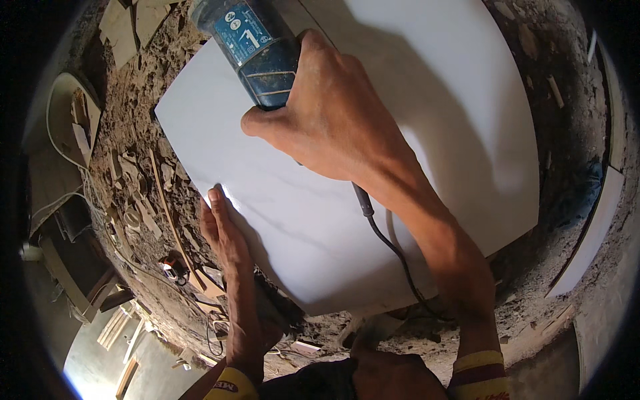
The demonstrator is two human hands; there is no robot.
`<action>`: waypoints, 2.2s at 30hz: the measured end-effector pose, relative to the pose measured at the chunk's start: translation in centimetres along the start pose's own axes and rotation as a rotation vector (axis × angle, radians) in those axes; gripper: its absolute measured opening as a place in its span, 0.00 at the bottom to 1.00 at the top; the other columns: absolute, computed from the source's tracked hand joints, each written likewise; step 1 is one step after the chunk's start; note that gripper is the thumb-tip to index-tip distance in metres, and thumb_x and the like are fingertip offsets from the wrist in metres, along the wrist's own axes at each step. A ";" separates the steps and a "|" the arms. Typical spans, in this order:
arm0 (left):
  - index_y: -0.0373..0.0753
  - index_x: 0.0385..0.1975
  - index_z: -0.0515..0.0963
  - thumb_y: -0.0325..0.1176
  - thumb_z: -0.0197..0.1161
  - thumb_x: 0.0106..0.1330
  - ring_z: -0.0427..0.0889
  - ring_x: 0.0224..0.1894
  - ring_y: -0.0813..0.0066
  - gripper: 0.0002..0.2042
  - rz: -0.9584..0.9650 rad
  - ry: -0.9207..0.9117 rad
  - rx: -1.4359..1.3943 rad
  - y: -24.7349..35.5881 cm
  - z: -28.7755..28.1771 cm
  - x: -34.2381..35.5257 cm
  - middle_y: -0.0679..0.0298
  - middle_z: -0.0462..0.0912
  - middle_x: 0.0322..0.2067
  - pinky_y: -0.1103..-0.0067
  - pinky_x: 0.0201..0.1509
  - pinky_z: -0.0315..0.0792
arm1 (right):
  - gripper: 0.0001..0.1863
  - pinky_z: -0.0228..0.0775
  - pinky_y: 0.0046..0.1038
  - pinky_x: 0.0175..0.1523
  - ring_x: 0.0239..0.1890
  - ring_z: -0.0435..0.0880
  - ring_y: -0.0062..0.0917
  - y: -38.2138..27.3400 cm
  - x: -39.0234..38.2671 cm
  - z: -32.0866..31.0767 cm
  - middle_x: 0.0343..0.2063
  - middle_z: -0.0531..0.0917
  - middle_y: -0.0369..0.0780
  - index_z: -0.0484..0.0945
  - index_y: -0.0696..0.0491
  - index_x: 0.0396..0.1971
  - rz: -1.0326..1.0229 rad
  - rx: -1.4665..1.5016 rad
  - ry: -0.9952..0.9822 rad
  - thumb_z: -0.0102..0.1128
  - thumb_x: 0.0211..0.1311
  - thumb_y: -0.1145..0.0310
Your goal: The person measures a tile with a tape measure, marks it with a pen using a wooden guide, and then cuts along the marked line with an angle grinder before wiping the piece with a cloth.
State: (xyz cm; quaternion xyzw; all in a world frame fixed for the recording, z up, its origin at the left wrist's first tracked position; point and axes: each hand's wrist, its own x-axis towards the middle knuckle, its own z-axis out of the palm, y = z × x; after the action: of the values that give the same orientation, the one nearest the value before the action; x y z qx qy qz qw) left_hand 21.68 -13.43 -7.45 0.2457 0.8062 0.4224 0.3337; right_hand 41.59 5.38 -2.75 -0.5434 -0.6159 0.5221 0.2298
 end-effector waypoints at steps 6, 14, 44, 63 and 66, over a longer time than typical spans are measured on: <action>0.35 0.48 0.80 0.50 0.57 0.80 0.76 0.38 0.85 0.21 0.008 -0.012 -0.062 0.2 0.0 0.0 0.70 0.84 0.37 0.85 0.45 0.71 | 0.23 0.77 0.32 0.27 0.18 0.83 0.27 0.4 0.1 0.2 0.18 0.80 0.41 0.75 0.61 0.38 0.006 -0.038 0.024 0.75 0.47 0.63; 0.36 0.48 0.80 0.52 0.58 0.79 0.76 0.37 0.85 0.21 -0.001 0.002 -0.026 0.1 0.0 -0.1 0.70 0.83 0.37 0.85 0.43 0.70 | 0.25 0.78 0.32 0.27 0.18 0.82 0.27 0.1 0.3 0.1 0.18 0.81 0.41 0.76 0.61 0.37 0.017 -0.026 0.030 0.76 0.45 0.60; 0.35 0.47 0.80 0.52 0.57 0.80 0.76 0.38 0.84 0.21 -0.011 0.002 -0.036 0.7 0.5 -0.2 0.70 0.83 0.36 0.84 0.45 0.70 | 0.26 0.81 0.35 0.28 0.21 0.88 0.36 -0.3 0.6 -0.2 0.19 0.83 0.52 0.73 0.71 0.37 0.041 0.004 -0.031 0.72 0.47 0.65; 0.33 0.52 0.80 0.50 0.58 0.80 0.78 0.42 0.83 0.22 -0.016 -0.009 -0.053 0.3 0.2 -0.1 0.67 0.85 0.40 0.84 0.49 0.72 | 0.26 0.80 0.36 0.29 0.21 0.87 0.37 0.0 1.0 0.0 0.17 0.83 0.50 0.74 0.70 0.33 -0.010 -0.035 0.009 0.73 0.46 0.61; 0.32 0.53 0.80 0.50 0.58 0.80 0.78 0.43 0.83 0.23 0.001 -0.008 -0.030 0.2 0.0 -0.1 0.67 0.85 0.40 0.84 0.49 0.72 | 0.26 0.80 0.37 0.29 0.21 0.87 0.37 0.0 0.9 0.1 0.17 0.83 0.49 0.75 0.70 0.32 -0.015 -0.023 0.001 0.73 0.46 0.61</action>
State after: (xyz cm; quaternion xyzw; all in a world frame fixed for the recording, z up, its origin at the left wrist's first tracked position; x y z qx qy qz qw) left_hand 21.77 -13.40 -7.25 0.2425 0.7983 0.4338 0.3403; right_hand 41.22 6.15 -3.10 -0.5418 -0.6258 0.5128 0.2276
